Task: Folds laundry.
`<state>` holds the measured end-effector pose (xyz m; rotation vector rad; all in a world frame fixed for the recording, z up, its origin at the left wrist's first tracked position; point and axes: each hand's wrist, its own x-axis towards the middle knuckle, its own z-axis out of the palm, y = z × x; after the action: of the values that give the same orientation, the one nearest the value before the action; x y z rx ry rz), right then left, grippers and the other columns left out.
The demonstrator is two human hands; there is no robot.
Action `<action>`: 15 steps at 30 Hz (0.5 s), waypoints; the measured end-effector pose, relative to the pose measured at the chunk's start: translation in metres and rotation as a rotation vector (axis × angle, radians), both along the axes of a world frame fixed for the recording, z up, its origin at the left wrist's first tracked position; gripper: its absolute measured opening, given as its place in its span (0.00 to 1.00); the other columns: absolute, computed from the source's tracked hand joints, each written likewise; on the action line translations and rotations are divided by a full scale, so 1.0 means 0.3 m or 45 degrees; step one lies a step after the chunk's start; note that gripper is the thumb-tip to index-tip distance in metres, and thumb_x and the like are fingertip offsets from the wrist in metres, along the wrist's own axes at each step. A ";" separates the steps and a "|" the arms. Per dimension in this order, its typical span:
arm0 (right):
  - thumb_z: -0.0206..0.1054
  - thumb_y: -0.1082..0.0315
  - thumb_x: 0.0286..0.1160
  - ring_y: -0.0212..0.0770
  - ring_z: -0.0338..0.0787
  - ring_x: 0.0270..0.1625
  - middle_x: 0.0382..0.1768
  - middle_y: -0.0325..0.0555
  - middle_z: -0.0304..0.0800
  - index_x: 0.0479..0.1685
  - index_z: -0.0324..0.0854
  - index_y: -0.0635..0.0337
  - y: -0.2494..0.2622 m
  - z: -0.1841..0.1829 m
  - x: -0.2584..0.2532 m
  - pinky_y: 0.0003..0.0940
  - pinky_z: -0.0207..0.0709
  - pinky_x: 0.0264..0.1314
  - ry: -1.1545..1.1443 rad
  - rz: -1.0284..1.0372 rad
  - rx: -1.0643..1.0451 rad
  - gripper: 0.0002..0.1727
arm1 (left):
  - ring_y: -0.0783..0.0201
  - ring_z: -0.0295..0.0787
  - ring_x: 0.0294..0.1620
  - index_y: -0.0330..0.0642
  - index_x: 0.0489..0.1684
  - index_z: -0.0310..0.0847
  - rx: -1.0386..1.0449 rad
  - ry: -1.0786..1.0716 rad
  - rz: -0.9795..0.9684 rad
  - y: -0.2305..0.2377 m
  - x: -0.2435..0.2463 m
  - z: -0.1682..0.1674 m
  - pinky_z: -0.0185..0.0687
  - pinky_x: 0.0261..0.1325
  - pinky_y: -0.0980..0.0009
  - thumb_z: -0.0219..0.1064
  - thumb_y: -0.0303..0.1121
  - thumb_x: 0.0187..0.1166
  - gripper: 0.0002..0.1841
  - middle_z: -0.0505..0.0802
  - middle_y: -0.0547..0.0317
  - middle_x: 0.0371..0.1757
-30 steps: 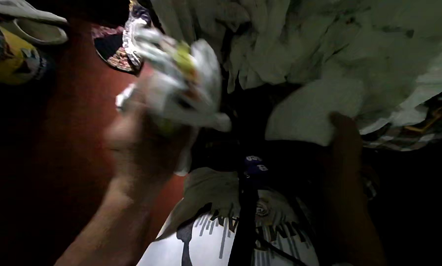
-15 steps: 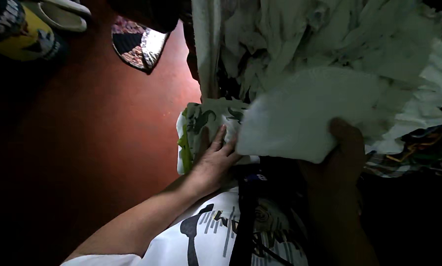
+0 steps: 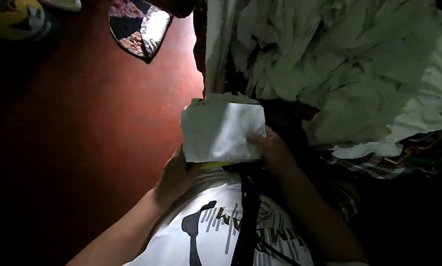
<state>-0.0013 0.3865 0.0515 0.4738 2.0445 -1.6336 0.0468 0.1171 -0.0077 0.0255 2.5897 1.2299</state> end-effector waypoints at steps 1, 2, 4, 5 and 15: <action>0.68 0.51 0.81 0.43 0.94 0.49 0.54 0.49 0.92 0.77 0.72 0.50 0.007 0.009 0.002 0.45 0.89 0.51 0.018 0.040 0.080 0.28 | 0.63 0.90 0.51 0.46 0.74 0.74 0.058 -0.035 0.004 -0.014 -0.009 0.002 0.88 0.56 0.54 0.67 0.47 0.81 0.26 0.91 0.54 0.54; 0.70 0.52 0.80 0.44 0.93 0.50 0.54 0.51 0.91 0.77 0.71 0.52 0.012 0.017 0.008 0.46 0.89 0.52 0.042 0.067 0.186 0.29 | 0.65 0.90 0.56 0.47 0.77 0.72 0.143 -0.047 0.023 -0.036 -0.017 0.002 0.88 0.60 0.56 0.70 0.45 0.77 0.29 0.91 0.55 0.58; 0.74 0.54 0.76 0.46 0.90 0.53 0.59 0.54 0.86 0.78 0.69 0.56 0.011 0.026 0.020 0.47 0.86 0.55 0.245 0.074 0.506 0.34 | 0.62 0.82 0.72 0.46 0.85 0.63 0.349 0.049 0.122 -0.078 -0.052 0.021 0.82 0.71 0.59 0.71 0.34 0.73 0.36 0.82 0.51 0.74; 0.75 0.53 0.74 0.46 0.87 0.62 0.67 0.54 0.83 0.81 0.68 0.56 0.010 0.029 0.020 0.47 0.84 0.63 0.407 0.074 0.668 0.37 | 0.59 0.79 0.73 0.41 0.83 0.63 0.388 0.216 0.209 -0.081 -0.079 0.036 0.81 0.69 0.59 0.67 0.30 0.72 0.35 0.79 0.47 0.77; 0.65 0.54 0.83 0.47 0.66 0.89 0.91 0.49 0.59 0.90 0.65 0.48 0.066 -0.054 0.017 0.46 0.63 0.89 0.545 0.706 0.513 0.35 | 0.37 0.46 0.95 0.73 0.91 0.61 -0.520 0.547 -0.446 0.126 -0.214 0.034 0.44 0.83 0.22 0.38 0.71 0.84 0.36 0.60 0.55 0.94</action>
<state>0.0039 0.4064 0.0355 -0.3363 2.5278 -1.0498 -0.0174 0.1548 0.0023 0.6967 2.9704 0.6084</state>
